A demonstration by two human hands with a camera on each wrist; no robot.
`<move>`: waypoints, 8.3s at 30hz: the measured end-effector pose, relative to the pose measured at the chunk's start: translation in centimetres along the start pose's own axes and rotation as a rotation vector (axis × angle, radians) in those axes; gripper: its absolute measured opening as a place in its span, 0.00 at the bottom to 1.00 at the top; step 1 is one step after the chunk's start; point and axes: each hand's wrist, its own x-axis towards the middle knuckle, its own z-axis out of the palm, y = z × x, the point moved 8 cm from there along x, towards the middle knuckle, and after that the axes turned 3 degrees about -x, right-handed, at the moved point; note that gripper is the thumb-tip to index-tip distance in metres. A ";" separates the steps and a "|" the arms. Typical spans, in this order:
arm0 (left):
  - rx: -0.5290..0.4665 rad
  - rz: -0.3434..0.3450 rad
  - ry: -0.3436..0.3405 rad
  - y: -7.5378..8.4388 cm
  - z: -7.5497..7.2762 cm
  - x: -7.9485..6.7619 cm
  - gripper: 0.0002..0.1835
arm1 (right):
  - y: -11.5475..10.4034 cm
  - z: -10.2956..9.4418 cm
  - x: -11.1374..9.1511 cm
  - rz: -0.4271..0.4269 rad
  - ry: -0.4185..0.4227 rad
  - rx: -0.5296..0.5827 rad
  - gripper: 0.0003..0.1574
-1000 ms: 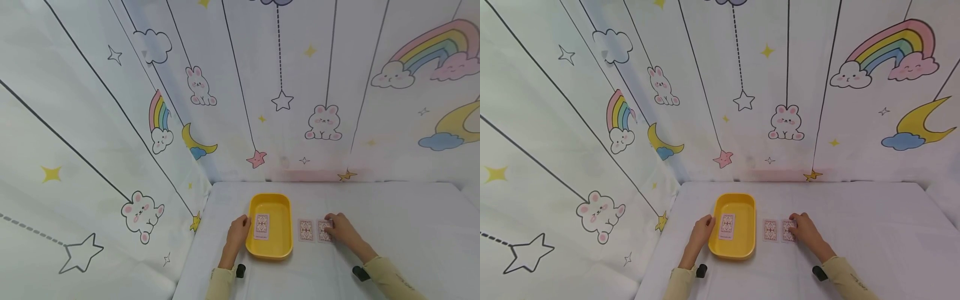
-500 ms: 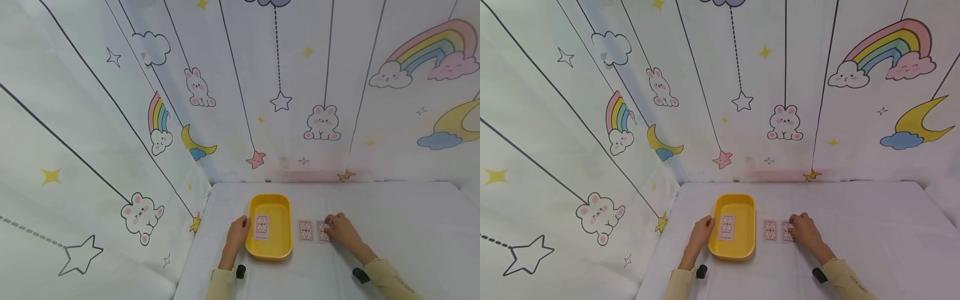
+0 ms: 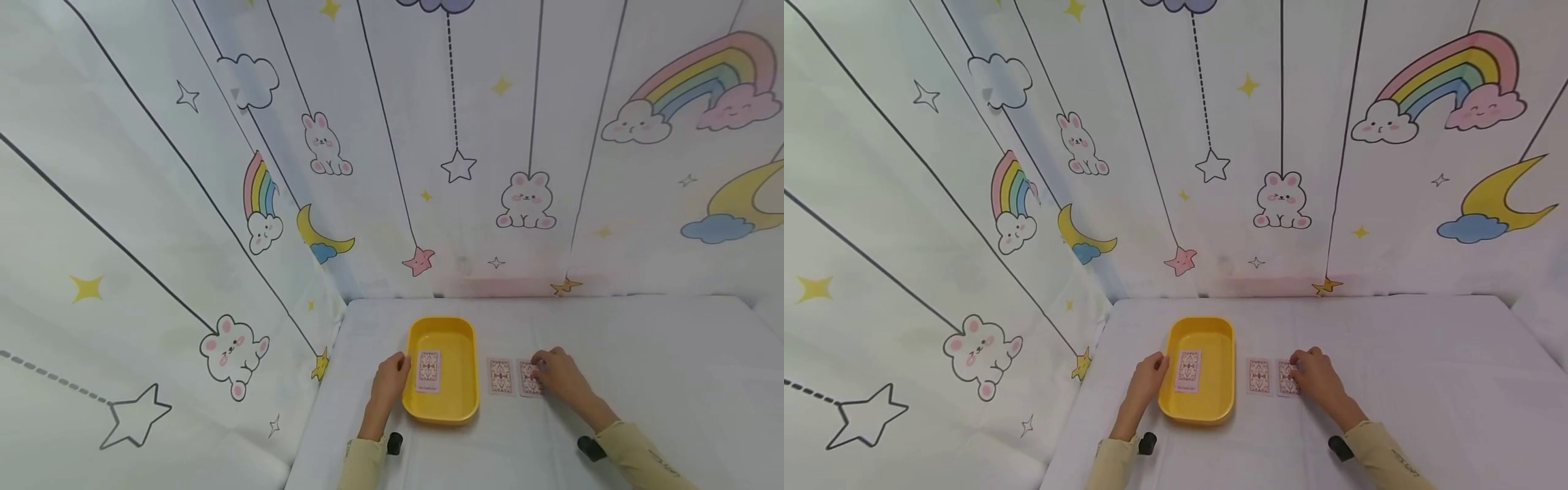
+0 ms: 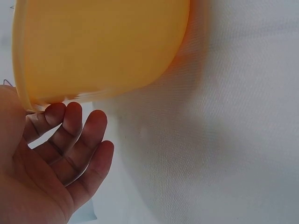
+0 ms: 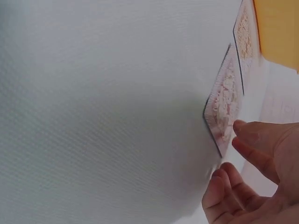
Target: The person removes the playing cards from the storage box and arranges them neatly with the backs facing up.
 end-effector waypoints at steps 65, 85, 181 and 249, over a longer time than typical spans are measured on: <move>0.030 0.001 -0.021 -0.7 0.7 0.5 0.16 | -19.4 10.7 8.2 -0.012 -0.470 -0.184 0.48; -0.002 0.000 -0.004 -0.5 0.2 0.7 0.15 | -18.0 7.6 7.8 0.030 -0.518 0.399 0.22; -0.041 0.009 -0.020 -0.1 0.0 0.4 0.16 | 4.5 -2.2 -1.5 0.111 -0.216 0.031 0.25; -0.045 -0.027 -0.021 -0.9 0.5 0.7 0.16 | -17.1 2.1 8.3 -0.122 -0.236 -0.020 0.27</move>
